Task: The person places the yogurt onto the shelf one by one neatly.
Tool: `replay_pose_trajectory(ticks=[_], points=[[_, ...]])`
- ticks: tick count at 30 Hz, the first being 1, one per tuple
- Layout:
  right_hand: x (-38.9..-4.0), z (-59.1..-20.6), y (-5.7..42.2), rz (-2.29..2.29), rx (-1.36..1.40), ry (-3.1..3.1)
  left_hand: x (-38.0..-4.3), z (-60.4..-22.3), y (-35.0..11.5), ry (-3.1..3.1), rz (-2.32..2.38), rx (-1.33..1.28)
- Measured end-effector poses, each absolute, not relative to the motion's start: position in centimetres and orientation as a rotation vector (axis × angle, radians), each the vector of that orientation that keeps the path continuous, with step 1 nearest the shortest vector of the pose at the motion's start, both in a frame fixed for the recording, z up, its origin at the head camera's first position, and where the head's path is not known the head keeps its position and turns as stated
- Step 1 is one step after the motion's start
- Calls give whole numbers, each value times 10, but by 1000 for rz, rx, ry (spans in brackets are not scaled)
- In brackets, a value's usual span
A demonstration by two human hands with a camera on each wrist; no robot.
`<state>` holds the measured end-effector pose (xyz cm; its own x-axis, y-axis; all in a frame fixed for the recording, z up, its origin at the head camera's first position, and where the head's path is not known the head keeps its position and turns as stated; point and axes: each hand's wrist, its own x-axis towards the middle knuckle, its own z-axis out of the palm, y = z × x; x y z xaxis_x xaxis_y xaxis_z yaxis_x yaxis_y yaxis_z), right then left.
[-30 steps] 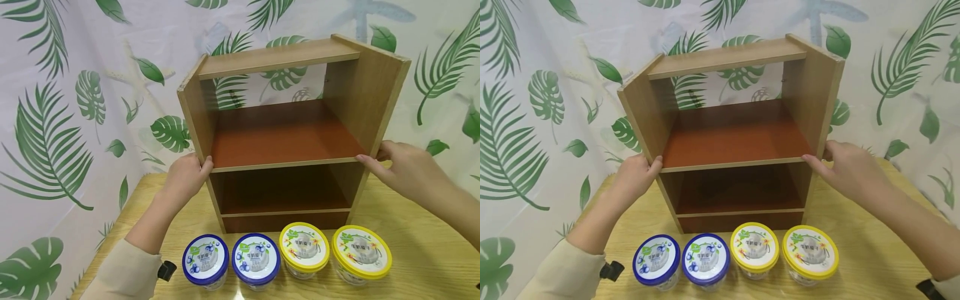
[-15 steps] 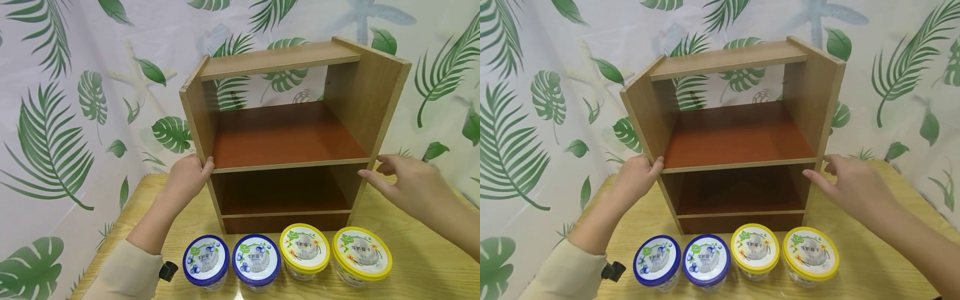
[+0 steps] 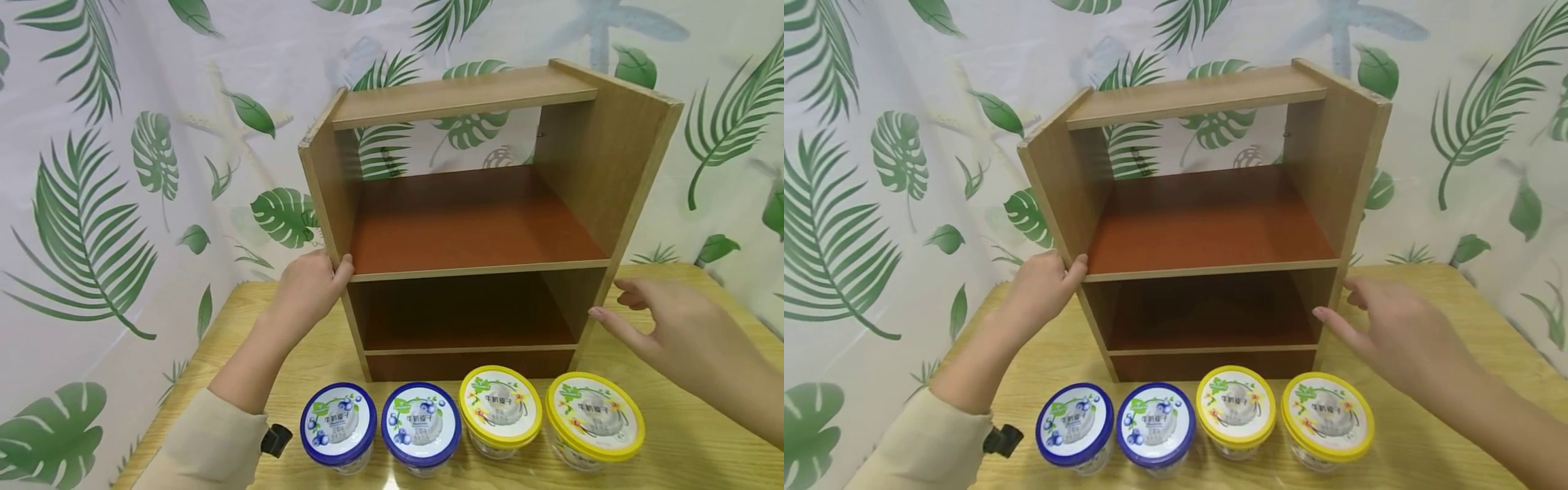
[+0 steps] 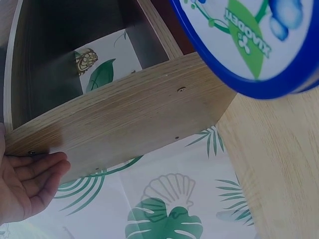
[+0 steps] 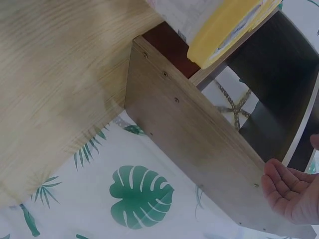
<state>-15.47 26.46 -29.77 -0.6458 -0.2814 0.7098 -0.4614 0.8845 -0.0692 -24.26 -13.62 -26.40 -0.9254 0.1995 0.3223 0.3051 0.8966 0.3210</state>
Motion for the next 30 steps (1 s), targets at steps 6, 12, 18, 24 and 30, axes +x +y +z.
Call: replay_pose_trajectory(ticks=[6,12,18,24,30], points=[[-146,-303,262,320,567,-2291,-244,-264,-137,-2784,-528,-366],[-135,-310,262,321,558,-2290,-243,-263,-135,-2784,-523,-372],[-125,-320,258,333,627,-2236,-243,-263,-135,-2775,-526,-377],[-120,-327,257,342,692,-2182,-243,-263,-135,-2764,-547,-373],[-115,-335,259,336,722,-2212,-244,-264,-135,-2759,-556,-378]])
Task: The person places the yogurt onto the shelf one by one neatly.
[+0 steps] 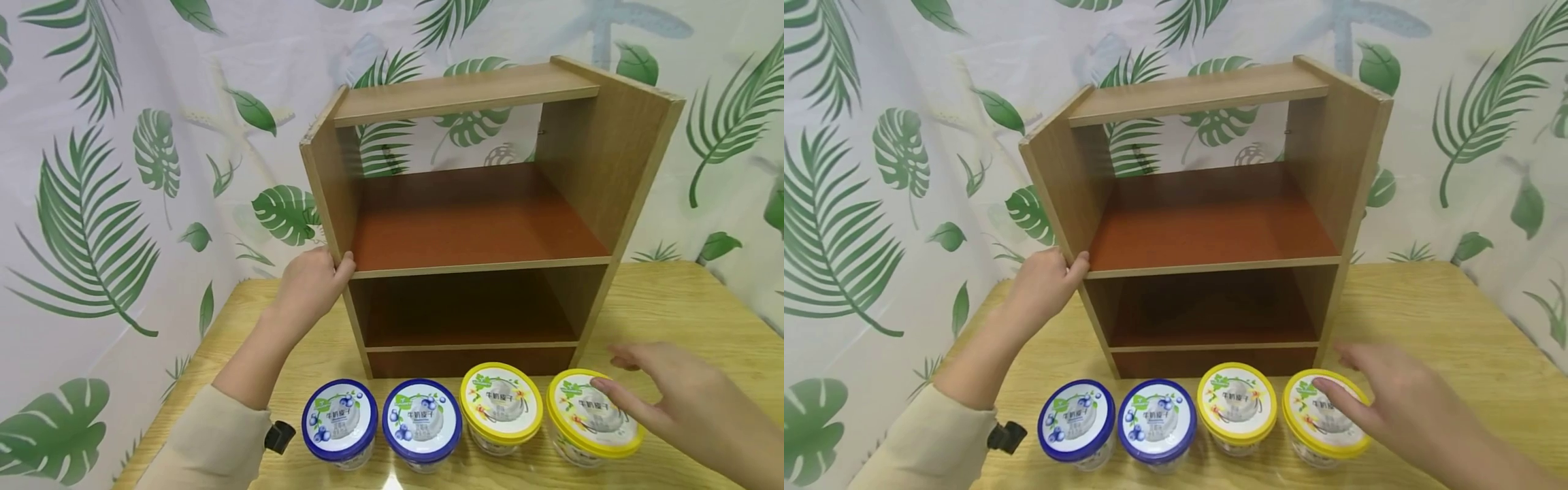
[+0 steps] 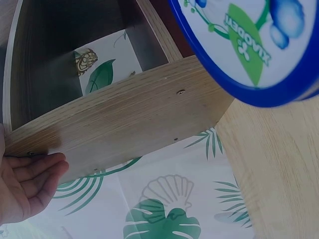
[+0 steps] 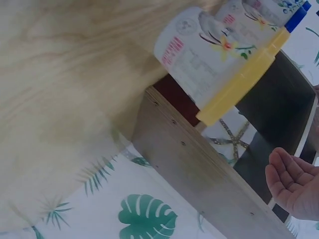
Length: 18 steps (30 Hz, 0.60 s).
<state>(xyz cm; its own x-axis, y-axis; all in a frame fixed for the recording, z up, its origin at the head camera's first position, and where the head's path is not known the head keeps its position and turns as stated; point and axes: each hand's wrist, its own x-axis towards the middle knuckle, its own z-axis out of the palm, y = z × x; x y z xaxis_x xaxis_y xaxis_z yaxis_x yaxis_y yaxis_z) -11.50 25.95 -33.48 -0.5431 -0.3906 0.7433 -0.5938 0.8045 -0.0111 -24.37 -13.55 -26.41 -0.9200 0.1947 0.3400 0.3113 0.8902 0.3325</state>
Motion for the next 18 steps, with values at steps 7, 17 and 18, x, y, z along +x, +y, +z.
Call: replay_pose_trajectory(ticks=[7,17,18], points=[[-114,-348,259,311,782,-2145,-244,-265,-136,-2743,-550,-389],[-110,-361,263,412,883,-2082,-243,-266,-137,-2742,-530,-394],[-110,-363,262,436,903,-2062,-243,-266,-137,-2743,-531,-393]])
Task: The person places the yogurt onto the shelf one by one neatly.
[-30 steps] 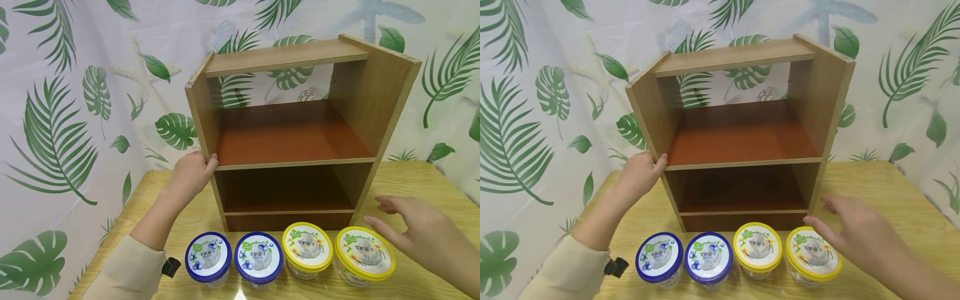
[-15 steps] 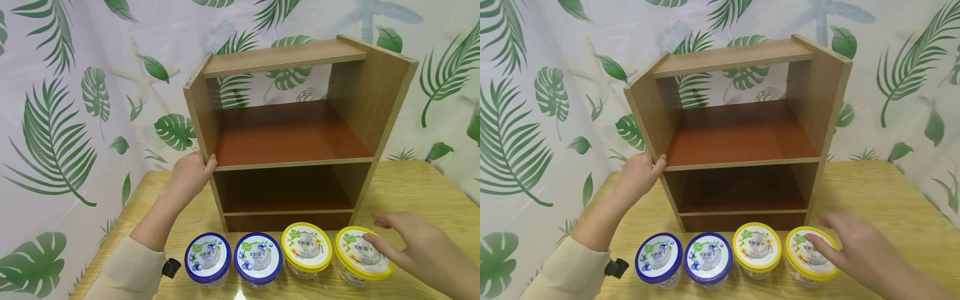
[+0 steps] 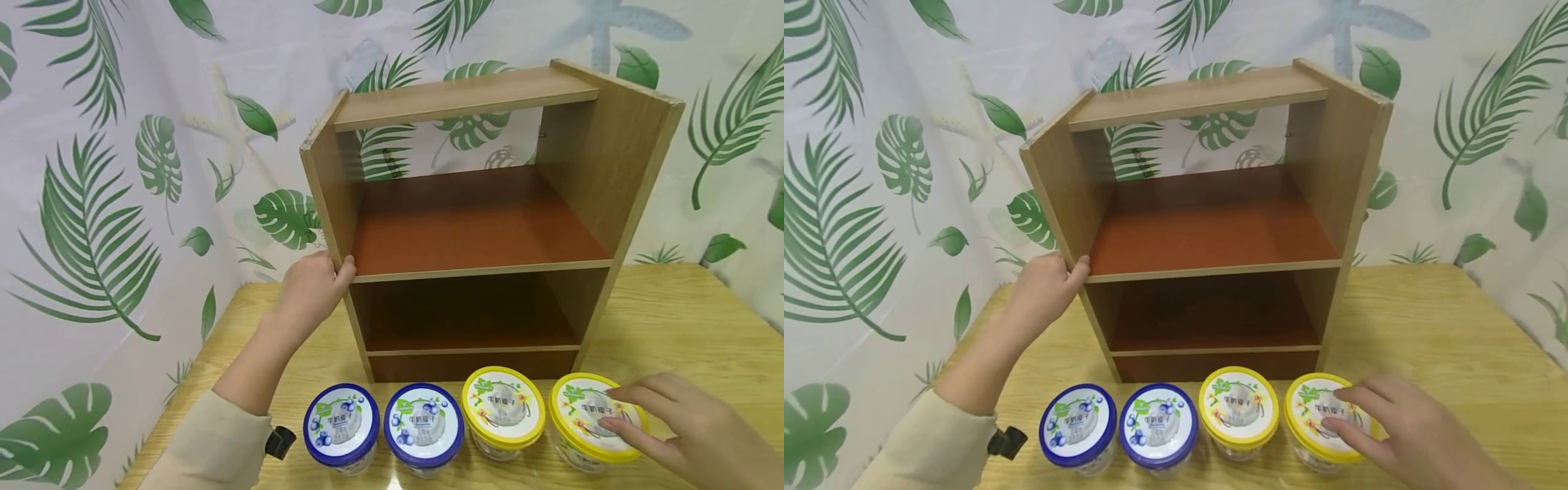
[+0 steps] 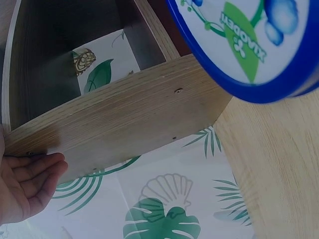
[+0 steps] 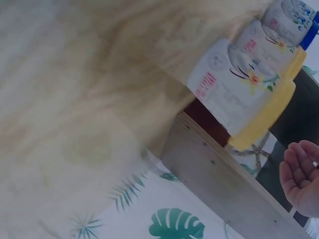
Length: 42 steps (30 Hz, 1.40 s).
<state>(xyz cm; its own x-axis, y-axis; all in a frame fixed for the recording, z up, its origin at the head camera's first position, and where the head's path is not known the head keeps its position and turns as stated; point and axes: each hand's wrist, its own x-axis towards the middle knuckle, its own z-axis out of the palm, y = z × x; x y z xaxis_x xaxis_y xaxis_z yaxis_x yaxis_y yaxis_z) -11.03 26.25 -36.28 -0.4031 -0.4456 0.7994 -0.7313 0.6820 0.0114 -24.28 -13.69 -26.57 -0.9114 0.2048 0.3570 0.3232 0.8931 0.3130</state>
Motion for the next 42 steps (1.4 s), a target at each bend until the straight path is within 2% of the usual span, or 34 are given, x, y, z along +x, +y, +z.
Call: replay_pose_trajectory(ticks=[21,33,42], points=[[-106,-381,271,421,1108,-1911,-241,-268,-139,-2711,-519,-395],[-99,-398,287,244,954,-2040,-242,-268,-138,-2694,-543,-409],[-101,-405,290,274,984,-1991,-243,-268,-136,-2700,-552,-406]])
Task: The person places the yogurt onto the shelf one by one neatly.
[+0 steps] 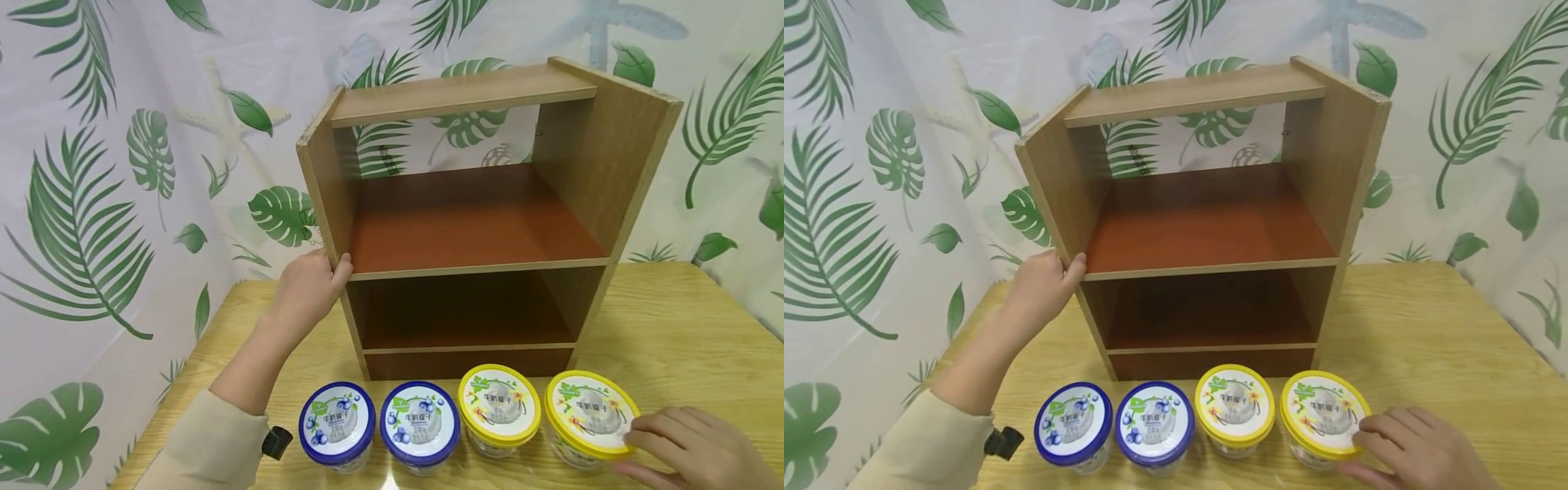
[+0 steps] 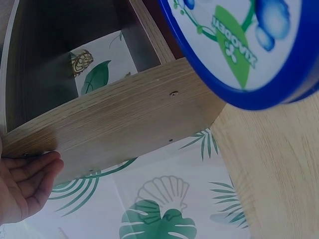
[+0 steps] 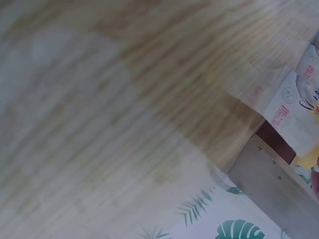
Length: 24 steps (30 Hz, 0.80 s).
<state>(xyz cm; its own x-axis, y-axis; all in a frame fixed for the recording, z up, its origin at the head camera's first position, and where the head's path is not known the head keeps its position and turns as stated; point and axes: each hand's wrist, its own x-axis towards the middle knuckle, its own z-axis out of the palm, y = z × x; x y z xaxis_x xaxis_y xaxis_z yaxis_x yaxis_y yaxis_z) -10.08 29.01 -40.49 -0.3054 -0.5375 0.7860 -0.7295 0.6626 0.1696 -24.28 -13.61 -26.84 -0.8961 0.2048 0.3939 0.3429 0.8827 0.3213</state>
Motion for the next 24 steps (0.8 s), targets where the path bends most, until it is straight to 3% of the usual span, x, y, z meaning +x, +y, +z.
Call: replay_pose_trajectory(ticks=[13,24], points=[[-100,-414,291,260,911,-2083,-243,-271,-134,-2681,-553,-408],[-105,-403,284,375,1099,-1973,-244,-271,-135,-2676,-557,-402]])
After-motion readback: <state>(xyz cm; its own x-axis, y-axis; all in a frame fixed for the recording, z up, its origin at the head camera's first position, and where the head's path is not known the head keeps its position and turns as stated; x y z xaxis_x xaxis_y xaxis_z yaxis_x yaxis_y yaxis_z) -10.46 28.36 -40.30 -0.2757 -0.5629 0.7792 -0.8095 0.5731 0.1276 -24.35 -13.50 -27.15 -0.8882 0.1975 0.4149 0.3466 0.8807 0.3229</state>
